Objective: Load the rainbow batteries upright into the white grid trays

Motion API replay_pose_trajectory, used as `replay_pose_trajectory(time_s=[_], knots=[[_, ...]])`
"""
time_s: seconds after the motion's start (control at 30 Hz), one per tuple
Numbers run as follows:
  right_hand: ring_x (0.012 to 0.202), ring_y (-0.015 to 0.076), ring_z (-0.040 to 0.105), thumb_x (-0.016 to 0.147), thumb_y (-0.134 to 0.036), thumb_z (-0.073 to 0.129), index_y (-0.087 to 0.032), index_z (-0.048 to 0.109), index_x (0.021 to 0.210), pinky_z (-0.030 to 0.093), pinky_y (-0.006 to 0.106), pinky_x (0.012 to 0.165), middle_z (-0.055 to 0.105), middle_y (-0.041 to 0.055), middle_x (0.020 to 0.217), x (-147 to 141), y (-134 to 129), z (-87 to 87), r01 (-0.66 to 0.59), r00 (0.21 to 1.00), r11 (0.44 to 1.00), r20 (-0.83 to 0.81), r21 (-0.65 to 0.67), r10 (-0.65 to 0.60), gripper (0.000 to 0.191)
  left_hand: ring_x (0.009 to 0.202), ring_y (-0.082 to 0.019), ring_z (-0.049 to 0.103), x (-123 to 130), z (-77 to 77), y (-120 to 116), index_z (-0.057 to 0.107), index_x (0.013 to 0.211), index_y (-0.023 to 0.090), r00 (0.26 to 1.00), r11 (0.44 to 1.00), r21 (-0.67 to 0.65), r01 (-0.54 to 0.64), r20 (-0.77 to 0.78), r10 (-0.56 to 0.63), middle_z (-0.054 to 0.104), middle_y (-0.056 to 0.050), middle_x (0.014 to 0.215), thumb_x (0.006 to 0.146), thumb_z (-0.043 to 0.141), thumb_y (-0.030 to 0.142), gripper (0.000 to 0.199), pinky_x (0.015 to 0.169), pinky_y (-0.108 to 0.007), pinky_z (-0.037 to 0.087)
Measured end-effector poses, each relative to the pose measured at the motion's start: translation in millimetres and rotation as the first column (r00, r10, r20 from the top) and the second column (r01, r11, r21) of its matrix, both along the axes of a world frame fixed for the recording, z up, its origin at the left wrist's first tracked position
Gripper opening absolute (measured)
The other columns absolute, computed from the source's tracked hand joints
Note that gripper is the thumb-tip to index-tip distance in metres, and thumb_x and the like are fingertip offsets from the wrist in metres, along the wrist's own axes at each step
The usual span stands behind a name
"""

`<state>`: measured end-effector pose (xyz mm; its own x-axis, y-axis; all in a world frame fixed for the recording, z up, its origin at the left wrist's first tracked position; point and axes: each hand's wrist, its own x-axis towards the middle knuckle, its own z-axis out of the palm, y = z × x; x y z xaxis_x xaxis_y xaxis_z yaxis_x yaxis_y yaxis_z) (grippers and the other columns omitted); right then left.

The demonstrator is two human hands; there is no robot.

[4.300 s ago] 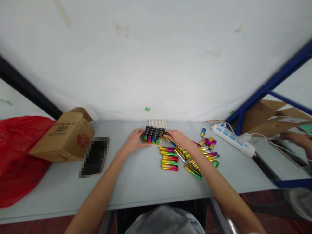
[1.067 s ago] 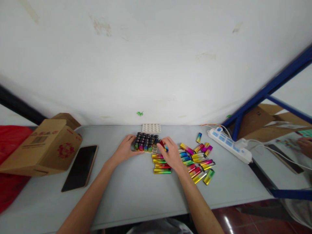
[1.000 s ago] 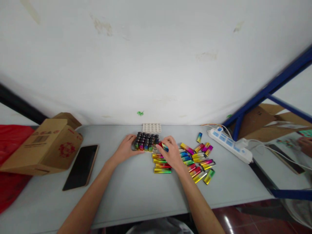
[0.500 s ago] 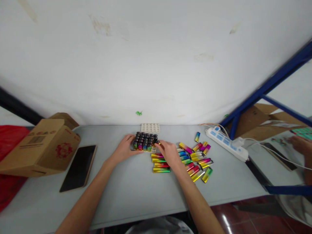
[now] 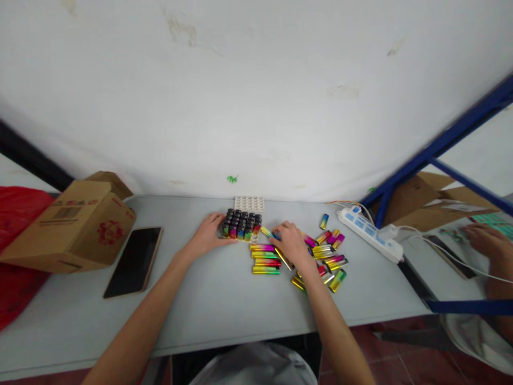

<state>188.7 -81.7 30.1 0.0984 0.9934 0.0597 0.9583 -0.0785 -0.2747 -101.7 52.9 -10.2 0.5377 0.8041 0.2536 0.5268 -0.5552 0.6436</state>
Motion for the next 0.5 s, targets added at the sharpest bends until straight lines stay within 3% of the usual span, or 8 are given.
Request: replay_pose_trajectory(time_s=[0.1,0.23,0.37,0.5], knots=[[0.106,0.0293,0.068,0.099,-0.025,0.072,-0.020,0.075,0.112,0.048,0.037,0.091,0.076,0.0121,0.111,0.0,0.7,-3.2,0.023,0.997,0.999,-0.077,0.026,-0.021,0.014,0.120,-0.040,0.065,1.0,1.3,-1.6,0.074,0.119,0.021,1.000,1.000,0.000,-0.003,0.001,0.003,0.073,-0.015,0.125,0.063,0.090,0.074,0.079,0.110,-0.055,0.053],[0.075,0.0219,0.064,0.103,-0.039,0.063,-0.021,0.069,0.119,0.047,0.033,0.077,0.072,0.0012,0.082,9.3,-1.2,1.8,0.077,0.901,0.987,-0.435,0.138,-0.010,0.024,0.120,-0.039,0.065,1.0,3.5,-3.3,0.073,0.120,0.021,1.000,1.000,0.007,0.014,0.010,-0.014,0.073,-0.014,0.124,0.065,0.090,0.071,0.076,0.110,-0.054,0.053],[0.071,0.0179,0.057,0.089,-0.059,0.074,-0.021,0.072,0.102,0.046,0.030,0.070,0.066,-0.0011,0.077,5.4,2.1,9.8,0.266,0.613,0.928,-0.789,0.263,0.048,0.041,0.121,-0.039,0.064,0.0,3.9,-2.6,0.073,0.120,0.021,1.000,1.000,0.008,0.022,-0.002,-0.022,0.073,-0.014,0.123,0.066,0.090,0.070,0.075,0.111,-0.053,0.053],[0.072,0.0167,0.055,0.083,-0.066,0.074,-0.023,0.066,0.090,0.047,0.028,0.065,0.061,-0.0007,0.079,-18.6,7.2,16.8,0.439,0.206,0.886,-0.977,0.146,0.059,0.045,0.120,-0.039,0.065,-0.6,3.5,-1.2,0.074,0.117,0.021,1.000,1.000,0.009,0.022,-0.018,-0.022,0.072,-0.014,0.121,0.066,0.090,0.071,0.074,0.111,-0.053,0.054]])
